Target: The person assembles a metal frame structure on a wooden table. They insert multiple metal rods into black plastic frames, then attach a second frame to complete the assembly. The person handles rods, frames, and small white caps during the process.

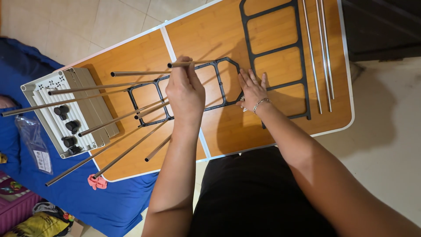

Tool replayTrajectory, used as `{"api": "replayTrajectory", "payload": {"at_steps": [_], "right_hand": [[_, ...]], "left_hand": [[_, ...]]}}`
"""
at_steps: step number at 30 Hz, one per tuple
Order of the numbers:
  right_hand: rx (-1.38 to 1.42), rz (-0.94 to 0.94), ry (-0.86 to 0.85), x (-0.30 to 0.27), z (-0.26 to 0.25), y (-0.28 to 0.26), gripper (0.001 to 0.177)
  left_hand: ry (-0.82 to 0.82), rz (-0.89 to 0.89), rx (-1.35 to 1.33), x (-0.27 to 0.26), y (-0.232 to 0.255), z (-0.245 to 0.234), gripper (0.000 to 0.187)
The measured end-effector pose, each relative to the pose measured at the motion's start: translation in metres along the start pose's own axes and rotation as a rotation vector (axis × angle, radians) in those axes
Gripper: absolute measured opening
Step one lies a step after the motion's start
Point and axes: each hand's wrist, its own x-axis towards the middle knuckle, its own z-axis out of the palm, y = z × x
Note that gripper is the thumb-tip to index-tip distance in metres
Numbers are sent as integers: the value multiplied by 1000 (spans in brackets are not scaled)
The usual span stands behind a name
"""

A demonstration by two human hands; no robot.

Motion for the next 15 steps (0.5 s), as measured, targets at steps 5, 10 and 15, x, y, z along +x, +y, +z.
{"api": "replayTrajectory", "payload": {"at_steps": [5, 10, 15], "right_hand": [[2, 4, 17, 0, 2, 1, 119], [12, 19, 19, 2, 3, 1, 121], [0, 18, 45, 2, 9, 2, 121]], "left_hand": [[-27, -44, 3, -10, -3, -8, 7], [-59, 29, 36, -20, -3, -15, 8], [-19, 123, -31, -12, 1, 1, 14]]}}
